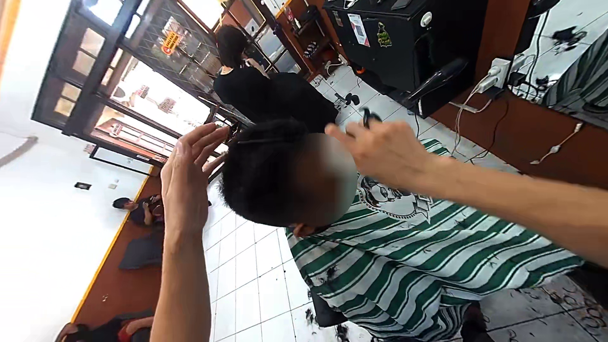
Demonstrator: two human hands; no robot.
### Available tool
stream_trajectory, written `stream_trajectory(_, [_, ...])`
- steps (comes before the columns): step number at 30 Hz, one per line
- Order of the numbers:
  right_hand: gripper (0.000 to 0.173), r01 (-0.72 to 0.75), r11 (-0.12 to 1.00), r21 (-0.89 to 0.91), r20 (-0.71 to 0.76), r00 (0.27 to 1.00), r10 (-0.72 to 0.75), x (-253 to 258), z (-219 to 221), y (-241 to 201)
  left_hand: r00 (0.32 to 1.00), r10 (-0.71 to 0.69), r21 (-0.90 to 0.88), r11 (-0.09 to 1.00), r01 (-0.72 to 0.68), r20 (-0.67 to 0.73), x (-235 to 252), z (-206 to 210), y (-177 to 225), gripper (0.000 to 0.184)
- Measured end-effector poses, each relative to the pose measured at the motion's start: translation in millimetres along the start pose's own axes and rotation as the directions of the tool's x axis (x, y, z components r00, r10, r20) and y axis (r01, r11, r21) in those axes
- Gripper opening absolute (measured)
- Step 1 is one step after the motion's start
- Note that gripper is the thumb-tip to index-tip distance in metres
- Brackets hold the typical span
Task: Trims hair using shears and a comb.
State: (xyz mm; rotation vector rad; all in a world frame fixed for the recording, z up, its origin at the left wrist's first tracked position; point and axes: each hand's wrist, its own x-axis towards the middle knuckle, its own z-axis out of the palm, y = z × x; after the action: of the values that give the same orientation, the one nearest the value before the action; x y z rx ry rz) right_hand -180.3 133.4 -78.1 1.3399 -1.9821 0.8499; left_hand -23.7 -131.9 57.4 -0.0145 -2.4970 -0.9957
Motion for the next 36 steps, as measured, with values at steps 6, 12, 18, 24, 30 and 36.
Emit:
stream_trajectory(6, [0.033,-0.197,0.98,0.027,0.09,0.977,0.194,27,-42,14,0.784,0.615,0.554,0.625,-0.55,0.084,-72,12,7,0.03])
stream_trajectory(12, [0.024,0.287,0.925,-0.248,-0.081,0.946,-0.315,-42,-24,-25,0.765,0.486,0.544,0.539,-0.643,0.423,-34,17,-17,0.043])
stream_trajectory(18, [0.028,0.355,0.867,-0.35,0.074,0.933,-0.352,20,-13,-10,0.957,0.281,0.187,0.947,-0.262,-0.079,-32,-39,-47,0.049])
stream_trajectory(24, [0.038,0.29,0.889,-0.353,0.394,0.908,-0.14,115,-35,-15,0.954,0.235,0.124,0.969,-0.214,-0.186,-85,-55,-117,0.05])
stream_trajectory(30, [0.026,-0.413,0.908,0.065,0.303,0.876,0.376,81,-113,-73,0.924,-0.157,-0.168,0.98,0.104,-0.347,-215,-81,-237,0.051])
stream_trajectory(36, [0.02,-0.697,0.38,0.608,0.295,0.643,0.707,-52,-89,-146,0.453,-0.77,-0.543,0.639,0.546,-0.45,-363,-8,-312,0.044])
